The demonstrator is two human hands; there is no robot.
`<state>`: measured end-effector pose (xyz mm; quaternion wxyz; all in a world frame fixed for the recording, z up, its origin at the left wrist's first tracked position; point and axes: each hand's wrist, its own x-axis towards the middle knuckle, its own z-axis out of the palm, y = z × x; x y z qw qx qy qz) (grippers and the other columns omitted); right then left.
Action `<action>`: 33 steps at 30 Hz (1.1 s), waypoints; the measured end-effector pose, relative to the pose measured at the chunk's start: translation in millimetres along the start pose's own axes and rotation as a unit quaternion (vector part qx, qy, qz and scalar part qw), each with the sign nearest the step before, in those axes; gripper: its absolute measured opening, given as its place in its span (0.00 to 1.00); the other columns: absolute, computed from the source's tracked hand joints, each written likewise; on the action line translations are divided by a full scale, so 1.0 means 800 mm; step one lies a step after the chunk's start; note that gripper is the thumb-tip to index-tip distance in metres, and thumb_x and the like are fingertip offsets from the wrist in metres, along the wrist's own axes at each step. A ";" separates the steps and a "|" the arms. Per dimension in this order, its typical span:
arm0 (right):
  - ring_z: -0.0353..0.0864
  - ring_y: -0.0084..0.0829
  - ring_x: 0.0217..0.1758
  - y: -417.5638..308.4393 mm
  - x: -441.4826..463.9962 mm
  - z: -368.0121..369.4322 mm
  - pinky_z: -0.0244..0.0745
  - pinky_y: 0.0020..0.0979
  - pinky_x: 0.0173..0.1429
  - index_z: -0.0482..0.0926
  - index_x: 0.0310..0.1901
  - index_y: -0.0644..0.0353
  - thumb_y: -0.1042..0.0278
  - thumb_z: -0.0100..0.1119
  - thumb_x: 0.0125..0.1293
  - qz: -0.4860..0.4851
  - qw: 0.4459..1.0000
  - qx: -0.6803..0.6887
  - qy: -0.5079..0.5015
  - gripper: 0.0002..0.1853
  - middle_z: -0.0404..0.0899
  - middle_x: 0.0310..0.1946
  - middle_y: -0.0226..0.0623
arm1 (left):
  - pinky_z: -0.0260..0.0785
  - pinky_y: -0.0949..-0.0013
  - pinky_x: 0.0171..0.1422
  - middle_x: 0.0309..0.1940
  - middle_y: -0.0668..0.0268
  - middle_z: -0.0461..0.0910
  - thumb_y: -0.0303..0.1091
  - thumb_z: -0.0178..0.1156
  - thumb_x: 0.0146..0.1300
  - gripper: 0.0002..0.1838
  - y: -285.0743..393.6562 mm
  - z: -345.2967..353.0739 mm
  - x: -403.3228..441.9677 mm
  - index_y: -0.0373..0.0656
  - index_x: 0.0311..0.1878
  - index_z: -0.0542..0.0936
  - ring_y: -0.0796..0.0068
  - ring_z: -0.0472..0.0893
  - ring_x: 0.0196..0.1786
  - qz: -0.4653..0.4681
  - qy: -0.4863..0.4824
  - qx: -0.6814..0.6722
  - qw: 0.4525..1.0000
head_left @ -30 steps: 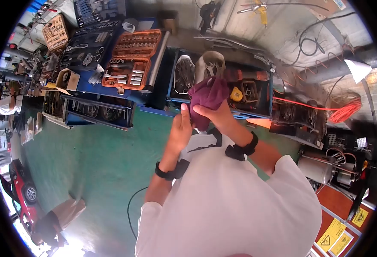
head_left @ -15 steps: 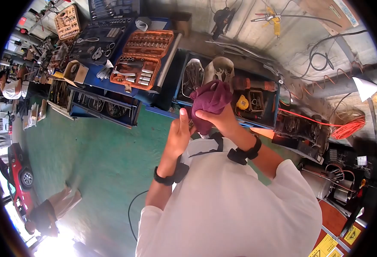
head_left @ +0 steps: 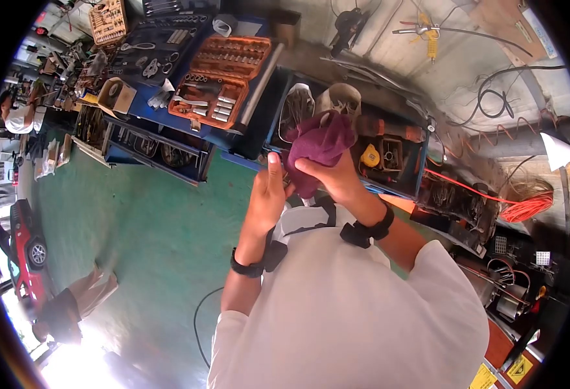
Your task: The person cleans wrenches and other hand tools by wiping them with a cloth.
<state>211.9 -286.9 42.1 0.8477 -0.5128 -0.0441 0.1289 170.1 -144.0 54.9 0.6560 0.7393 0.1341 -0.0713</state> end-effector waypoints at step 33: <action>0.75 0.29 0.59 -0.028 0.052 -0.120 0.68 0.34 0.66 0.67 0.64 0.63 0.67 0.73 0.59 0.069 0.994 -0.065 -0.063 0.34 0.75 0.57 0.34 | 0.52 0.64 0.29 0.12 0.66 0.54 0.61 0.30 0.78 0.40 -0.014 -0.010 0.009 0.38 0.15 0.59 0.71 0.55 0.20 -0.048 -0.061 0.145 0.986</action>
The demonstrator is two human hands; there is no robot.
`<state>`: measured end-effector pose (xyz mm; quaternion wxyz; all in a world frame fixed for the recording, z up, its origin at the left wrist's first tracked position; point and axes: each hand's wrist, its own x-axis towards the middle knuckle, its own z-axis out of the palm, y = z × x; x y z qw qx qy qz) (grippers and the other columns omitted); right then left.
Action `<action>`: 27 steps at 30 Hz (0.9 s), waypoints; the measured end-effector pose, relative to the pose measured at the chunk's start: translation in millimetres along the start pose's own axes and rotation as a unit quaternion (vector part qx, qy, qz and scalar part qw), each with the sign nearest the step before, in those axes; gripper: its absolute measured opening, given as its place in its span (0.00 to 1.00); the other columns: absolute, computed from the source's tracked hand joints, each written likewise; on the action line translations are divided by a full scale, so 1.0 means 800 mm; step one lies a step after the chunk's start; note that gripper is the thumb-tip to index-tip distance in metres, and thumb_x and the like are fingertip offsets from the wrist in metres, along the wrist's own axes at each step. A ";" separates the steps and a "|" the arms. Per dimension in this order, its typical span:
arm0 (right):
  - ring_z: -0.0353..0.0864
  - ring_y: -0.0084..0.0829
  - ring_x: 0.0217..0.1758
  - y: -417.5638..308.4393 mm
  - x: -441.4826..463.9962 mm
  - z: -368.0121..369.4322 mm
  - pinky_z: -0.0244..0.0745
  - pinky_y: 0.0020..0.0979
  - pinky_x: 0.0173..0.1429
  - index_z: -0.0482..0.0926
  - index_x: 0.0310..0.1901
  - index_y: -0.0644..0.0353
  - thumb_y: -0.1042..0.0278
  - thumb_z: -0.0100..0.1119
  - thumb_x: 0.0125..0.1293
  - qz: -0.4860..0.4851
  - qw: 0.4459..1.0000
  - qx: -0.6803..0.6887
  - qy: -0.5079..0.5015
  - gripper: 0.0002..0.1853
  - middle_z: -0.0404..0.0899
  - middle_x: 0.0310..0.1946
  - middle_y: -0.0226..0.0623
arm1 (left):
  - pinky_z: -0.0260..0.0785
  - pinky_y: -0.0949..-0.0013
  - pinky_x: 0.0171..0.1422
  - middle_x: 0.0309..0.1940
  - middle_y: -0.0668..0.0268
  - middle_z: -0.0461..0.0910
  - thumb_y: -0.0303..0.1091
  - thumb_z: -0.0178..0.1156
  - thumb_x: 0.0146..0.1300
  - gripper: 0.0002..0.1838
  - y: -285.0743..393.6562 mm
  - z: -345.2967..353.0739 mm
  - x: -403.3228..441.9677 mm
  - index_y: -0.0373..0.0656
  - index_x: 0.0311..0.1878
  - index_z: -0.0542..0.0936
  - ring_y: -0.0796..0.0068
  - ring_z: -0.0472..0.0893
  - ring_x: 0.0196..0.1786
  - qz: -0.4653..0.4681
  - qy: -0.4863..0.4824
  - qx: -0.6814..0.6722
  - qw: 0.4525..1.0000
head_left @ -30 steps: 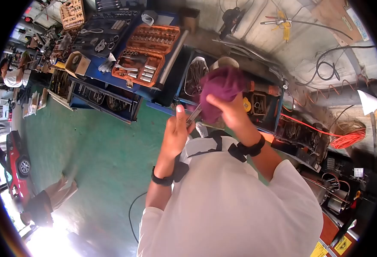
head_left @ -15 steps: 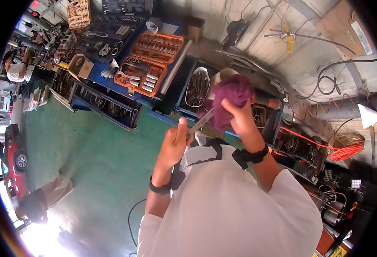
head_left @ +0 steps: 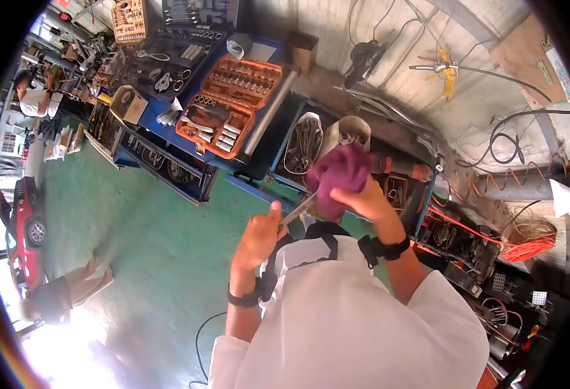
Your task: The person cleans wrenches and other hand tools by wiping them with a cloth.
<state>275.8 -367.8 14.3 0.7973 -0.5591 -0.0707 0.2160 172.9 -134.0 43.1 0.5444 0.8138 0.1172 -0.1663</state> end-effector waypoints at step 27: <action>0.77 0.29 0.55 0.042 -0.003 0.122 0.72 0.32 0.63 0.72 0.59 0.61 0.69 0.78 0.52 -0.028 0.980 -0.186 -0.066 0.33 0.78 0.53 0.34 | 0.66 0.52 0.30 0.22 0.52 0.74 0.32 0.55 0.66 0.13 -0.097 -0.164 0.009 0.36 0.51 0.73 0.47 0.75 0.26 0.300 -0.100 0.216 0.924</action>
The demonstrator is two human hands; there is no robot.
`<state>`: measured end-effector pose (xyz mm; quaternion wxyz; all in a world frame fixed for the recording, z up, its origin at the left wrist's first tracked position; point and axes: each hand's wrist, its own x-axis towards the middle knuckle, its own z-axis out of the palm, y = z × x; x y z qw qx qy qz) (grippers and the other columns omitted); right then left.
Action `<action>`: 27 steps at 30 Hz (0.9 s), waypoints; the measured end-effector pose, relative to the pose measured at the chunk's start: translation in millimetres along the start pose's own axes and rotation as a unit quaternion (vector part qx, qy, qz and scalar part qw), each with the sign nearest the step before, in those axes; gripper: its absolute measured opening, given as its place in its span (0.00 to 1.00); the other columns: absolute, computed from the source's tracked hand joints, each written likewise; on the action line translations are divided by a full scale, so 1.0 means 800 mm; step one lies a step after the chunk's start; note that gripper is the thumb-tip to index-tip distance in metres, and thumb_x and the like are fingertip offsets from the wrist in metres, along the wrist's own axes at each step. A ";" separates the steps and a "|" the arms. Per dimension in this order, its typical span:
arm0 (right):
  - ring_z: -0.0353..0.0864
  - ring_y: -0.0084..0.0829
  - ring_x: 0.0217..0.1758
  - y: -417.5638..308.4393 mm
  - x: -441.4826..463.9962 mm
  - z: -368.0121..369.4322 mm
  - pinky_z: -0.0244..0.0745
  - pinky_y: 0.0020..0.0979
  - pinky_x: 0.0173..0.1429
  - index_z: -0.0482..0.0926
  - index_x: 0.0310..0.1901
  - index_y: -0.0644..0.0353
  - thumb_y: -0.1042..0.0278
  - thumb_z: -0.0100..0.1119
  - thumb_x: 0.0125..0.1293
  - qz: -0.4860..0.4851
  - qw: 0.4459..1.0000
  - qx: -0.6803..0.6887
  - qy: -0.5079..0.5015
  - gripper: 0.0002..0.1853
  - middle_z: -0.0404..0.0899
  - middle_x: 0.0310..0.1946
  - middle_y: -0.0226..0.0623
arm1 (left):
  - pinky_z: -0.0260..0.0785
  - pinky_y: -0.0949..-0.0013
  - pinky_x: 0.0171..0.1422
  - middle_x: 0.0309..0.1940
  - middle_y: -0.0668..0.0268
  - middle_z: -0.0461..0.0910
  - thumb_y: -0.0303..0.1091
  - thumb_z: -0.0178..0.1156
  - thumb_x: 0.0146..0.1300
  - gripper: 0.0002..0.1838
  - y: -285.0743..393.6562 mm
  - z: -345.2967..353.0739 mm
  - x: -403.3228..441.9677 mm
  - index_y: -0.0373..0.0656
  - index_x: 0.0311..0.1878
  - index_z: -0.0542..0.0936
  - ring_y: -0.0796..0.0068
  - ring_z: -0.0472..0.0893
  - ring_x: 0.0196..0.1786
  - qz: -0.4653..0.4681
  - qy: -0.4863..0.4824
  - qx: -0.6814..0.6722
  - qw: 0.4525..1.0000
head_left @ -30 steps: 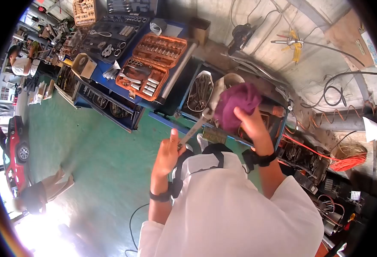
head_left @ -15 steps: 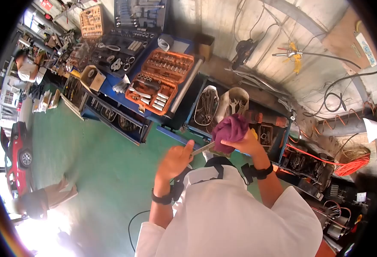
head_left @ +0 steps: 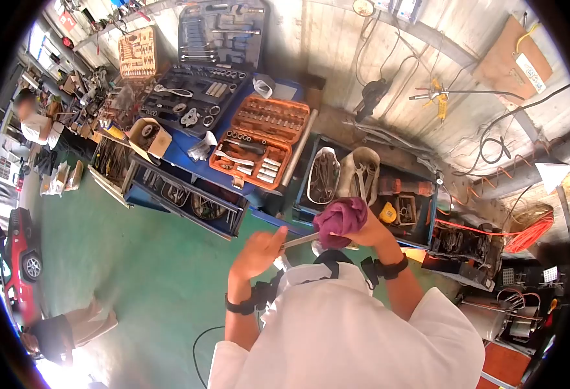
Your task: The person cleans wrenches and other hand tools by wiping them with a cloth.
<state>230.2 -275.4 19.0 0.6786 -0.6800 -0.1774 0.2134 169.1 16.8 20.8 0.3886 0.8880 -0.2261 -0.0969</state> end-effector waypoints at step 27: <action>0.80 0.34 0.48 -0.003 0.024 0.153 0.74 0.32 0.56 0.78 0.55 0.61 0.74 0.69 0.53 -0.072 0.993 -0.096 -0.019 0.25 0.82 0.47 0.39 | 0.46 0.65 0.21 0.12 0.68 0.53 0.48 0.59 0.71 0.33 -0.039 -0.057 -0.075 0.35 0.15 0.62 0.81 0.53 0.20 -0.216 0.255 -0.178 0.926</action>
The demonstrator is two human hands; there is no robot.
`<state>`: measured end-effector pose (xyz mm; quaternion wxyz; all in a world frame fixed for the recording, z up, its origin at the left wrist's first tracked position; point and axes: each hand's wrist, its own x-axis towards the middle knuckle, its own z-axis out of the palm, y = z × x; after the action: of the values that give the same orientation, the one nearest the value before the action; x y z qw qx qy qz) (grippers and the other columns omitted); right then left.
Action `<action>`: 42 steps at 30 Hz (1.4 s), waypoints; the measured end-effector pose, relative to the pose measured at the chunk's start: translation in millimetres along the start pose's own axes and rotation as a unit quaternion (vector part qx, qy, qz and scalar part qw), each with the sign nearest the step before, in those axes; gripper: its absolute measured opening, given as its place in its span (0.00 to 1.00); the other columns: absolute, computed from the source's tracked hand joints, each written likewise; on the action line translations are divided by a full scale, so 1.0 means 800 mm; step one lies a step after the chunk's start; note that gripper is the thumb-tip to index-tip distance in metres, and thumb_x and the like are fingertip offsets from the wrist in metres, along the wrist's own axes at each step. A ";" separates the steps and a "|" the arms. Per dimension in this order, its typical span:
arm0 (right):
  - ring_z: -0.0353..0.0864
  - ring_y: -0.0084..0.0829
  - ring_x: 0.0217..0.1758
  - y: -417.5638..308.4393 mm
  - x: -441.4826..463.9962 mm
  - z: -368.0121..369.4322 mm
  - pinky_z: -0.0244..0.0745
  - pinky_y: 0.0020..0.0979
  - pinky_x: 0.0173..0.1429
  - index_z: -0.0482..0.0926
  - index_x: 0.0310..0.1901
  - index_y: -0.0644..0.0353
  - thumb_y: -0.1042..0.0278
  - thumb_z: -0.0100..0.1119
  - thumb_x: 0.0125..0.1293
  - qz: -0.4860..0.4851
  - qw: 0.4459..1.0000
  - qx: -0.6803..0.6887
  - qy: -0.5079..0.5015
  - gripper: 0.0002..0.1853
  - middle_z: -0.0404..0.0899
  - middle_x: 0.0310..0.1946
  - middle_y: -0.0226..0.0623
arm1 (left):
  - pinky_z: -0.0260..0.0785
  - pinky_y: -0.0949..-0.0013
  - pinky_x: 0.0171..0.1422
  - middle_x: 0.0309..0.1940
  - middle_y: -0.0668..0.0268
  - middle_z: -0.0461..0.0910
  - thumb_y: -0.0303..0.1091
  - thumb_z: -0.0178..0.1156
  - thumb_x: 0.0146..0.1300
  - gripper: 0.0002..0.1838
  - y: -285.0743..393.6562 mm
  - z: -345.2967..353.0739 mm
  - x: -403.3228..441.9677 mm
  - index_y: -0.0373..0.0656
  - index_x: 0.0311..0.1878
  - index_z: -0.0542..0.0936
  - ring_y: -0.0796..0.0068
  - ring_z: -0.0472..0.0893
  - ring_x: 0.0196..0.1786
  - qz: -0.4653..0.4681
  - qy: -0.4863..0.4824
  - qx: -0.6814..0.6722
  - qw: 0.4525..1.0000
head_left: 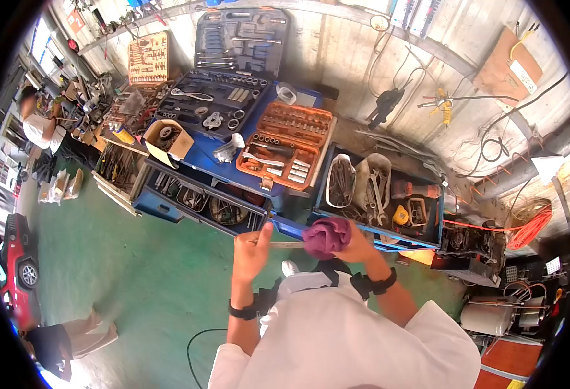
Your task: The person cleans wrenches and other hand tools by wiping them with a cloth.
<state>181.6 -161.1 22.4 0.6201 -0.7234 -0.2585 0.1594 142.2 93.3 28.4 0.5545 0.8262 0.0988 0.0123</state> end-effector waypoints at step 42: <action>0.83 0.37 0.44 0.008 0.005 0.021 0.77 0.32 0.51 0.77 0.52 0.60 0.75 0.71 0.55 -0.029 0.988 -0.083 0.128 0.22 0.82 0.44 0.40 | 0.72 0.71 0.46 0.35 0.59 0.82 0.43 0.46 0.79 0.17 0.015 -0.015 -0.001 0.37 0.41 0.73 0.75 0.80 0.37 0.099 0.211 -0.325 0.917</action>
<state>176.8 -145.7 13.4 0.5904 -0.7790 -0.2098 0.0259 141.9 99.5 44.3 0.7547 0.5843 0.1215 0.2727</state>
